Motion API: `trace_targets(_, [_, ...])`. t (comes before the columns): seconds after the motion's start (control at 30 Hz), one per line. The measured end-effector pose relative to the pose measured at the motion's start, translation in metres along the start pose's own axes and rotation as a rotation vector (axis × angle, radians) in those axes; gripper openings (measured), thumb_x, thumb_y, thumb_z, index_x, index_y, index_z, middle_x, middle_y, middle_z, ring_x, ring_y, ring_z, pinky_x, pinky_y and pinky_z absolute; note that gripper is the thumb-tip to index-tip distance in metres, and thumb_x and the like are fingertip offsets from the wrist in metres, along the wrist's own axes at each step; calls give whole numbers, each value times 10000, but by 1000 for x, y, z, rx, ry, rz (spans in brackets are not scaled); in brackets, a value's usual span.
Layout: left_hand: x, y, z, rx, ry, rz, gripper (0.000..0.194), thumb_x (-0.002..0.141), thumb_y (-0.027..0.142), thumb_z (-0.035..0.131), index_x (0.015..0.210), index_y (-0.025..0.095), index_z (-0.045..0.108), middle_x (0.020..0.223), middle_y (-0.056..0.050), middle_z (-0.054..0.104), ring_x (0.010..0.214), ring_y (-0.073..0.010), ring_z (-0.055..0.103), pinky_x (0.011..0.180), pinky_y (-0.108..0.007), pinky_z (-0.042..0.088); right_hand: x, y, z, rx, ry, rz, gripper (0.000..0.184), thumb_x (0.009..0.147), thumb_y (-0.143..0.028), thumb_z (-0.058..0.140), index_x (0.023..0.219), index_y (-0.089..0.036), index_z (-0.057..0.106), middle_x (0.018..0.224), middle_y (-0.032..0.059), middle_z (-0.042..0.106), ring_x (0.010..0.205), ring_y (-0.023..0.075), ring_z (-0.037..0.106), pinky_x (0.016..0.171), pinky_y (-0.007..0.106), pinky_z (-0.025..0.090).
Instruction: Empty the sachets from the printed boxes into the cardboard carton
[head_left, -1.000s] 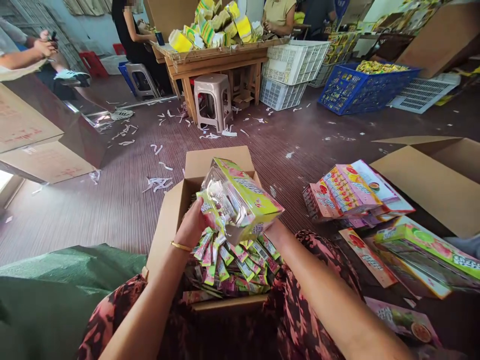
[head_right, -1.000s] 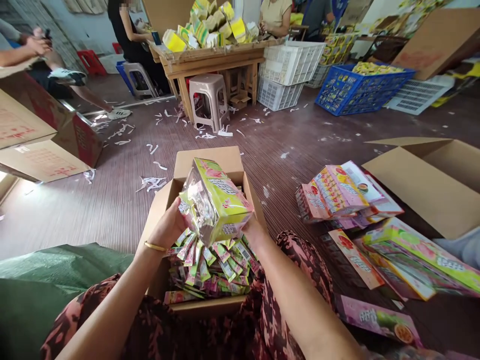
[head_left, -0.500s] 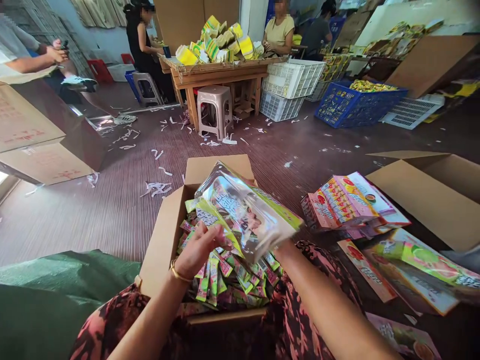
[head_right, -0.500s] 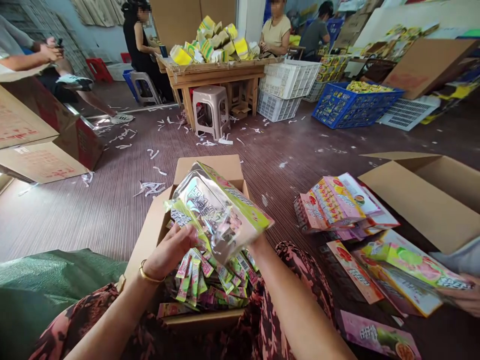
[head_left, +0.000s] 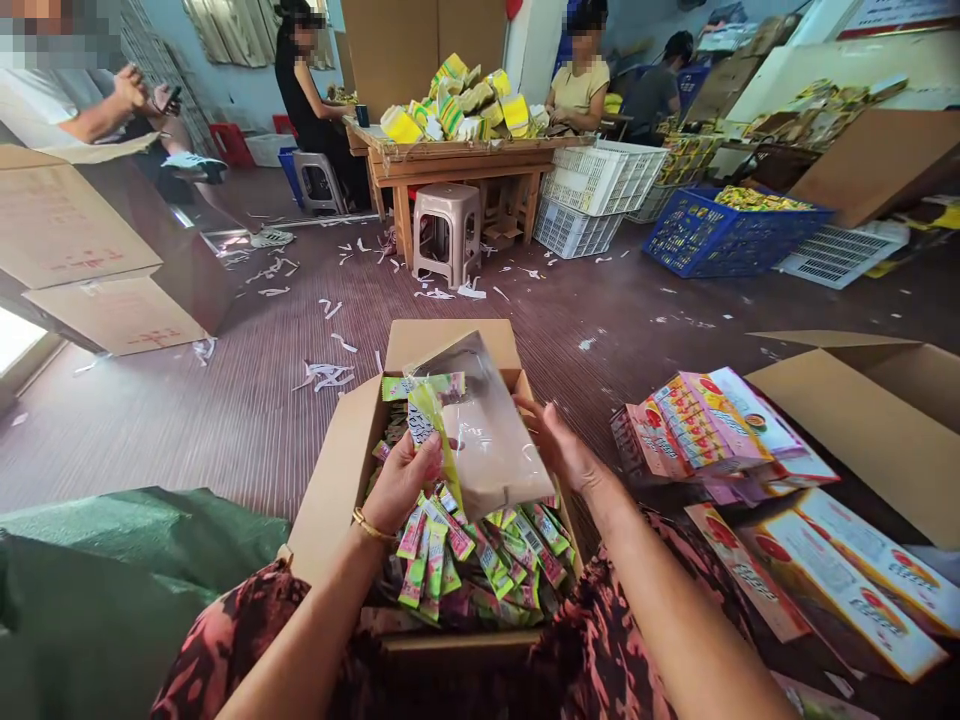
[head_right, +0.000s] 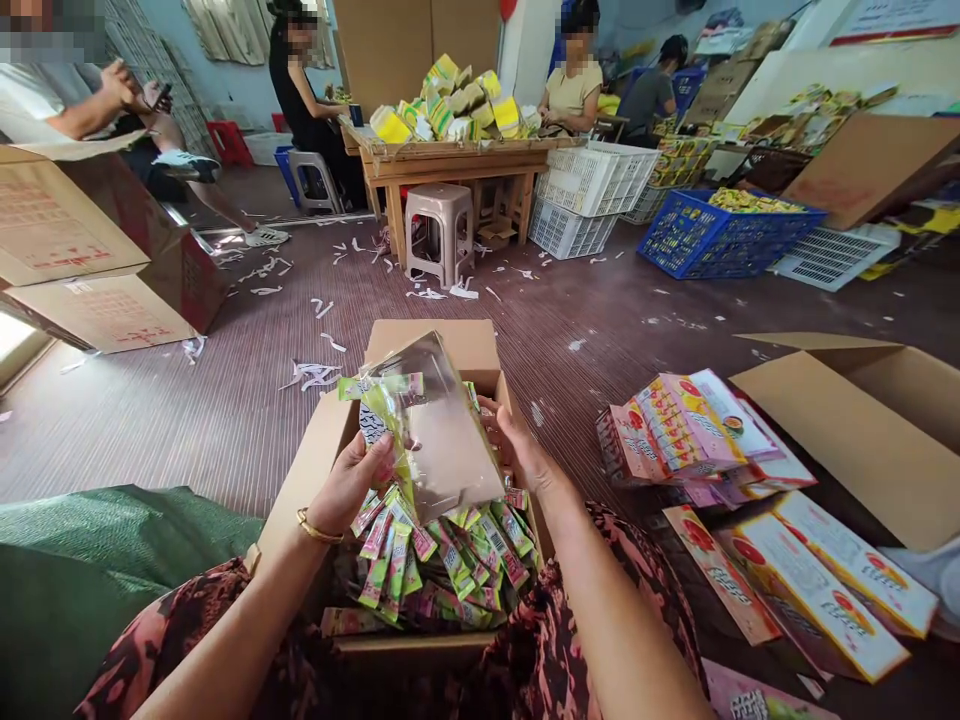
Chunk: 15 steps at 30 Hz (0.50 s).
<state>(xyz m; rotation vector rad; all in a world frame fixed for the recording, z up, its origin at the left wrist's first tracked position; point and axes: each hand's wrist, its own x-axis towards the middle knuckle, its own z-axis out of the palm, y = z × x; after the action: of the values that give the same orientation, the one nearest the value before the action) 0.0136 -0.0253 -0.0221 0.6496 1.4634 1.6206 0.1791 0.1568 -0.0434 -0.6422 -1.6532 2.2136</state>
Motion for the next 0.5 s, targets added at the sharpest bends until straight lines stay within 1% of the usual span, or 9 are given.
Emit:
trace_targets(0.1, [3, 0, 0, -2, -5, -15, 617, 828, 610, 607, 1220, 144, 507, 798, -10, 613, 502, -66, 383, 401, -185, 345, -2, 5, -2, -214, -59, -38, 891, 787, -721, 619, 1524, -341, 290, 1565, 44, 356, 1429, 286, 350, 1174, 478, 289])
trace_targets(0.17, [4, -2, 1, 24, -2, -23, 682, 819, 610, 622, 1297, 149, 469, 883, -42, 664, 502, -62, 384, 422, -189, 359, -2, 9, 1, -366, -51, -78, 917, 781, -630, 697, 1535, -350, 258, 1600, 31, 280, 1464, 278, 279, 1206, 478, 218])
trace_targets(0.23, [6, -4, -1, 24, 12, -49, 705, 808, 629, 625, 1300, 143, 484, 970, -82, 688, 548, -84, 474, 496, -224, 450, 0, 11, 5, -433, 0, -113, 858, 813, -572, 694, 1530, -354, 277, 1597, 26, 286, 1457, 269, 297, 1209, 478, 217])
trace_targets(0.3, [9, -6, -6, -68, 34, -64, 685, 812, 658, 598, 1249, 133, 547, 1016, -117, 696, 683, -155, 601, 640, -300, 540, 1, 11, 8, -395, 29, -140, 778, 846, -544, 666, 1515, -362, 313, 1591, 13, 301, 1443, 260, 326, 1202, 476, 244])
trace_targets(0.33, [12, -6, -9, -151, 32, -63, 664, 821, 668, 574, 1223, 140, 577, 1036, -127, 697, 788, -202, 644, 720, -340, 560, 1, 11, 9, -346, 23, -144, 746, 860, -534, 652, 1510, -369, 324, 1588, 6, 307, 1439, 258, 334, 1196, 478, 262])
trace_targets(0.37, [15, -6, -12, -244, 13, -60, 628, 833, 662, 559, 1198, 153, 603, 1058, -128, 697, 895, -241, 659, 790, -369, 562, 1, 11, 9, -298, 21, -145, 728, 863, -526, 650, 1503, -373, 337, 1583, 1, 318, 1435, 260, 341, 1192, 484, 273])
trace_targets(0.4, [17, -5, -15, -337, -11, -53, 576, 841, 635, 565, 1170, 166, 625, 1070, -121, 698, 971, -263, 656, 841, -385, 556, 1, 12, 9, -268, 20, -144, 720, 858, -522, 657, 1495, -372, 355, 1577, 0, 332, 1434, 265, 342, 1194, 492, 271])
trace_targets(0.47, [20, -3, -19, -492, -52, -60, 455, 850, 526, 600, 1147, 183, 641, 1092, -97, 700, 1068, -278, 641, 926, -408, 534, 0, 13, 10, -275, 32, -142, 712, 838, -523, 682, 1472, -363, 402, 1554, 7, 373, 1434, 277, 341, 1206, 513, 240])
trace_targets(0.5, [21, -1, -20, -552, -53, -86, 416, 845, 471, 612, 1141, 181, 644, 1103, -89, 699, 1099, -281, 633, 958, -419, 522, -1, 14, 11, -303, 41, -144, 710, 824, -528, 695, 1459, -358, 427, 1540, 10, 396, 1431, 282, 345, 1212, 525, 218])
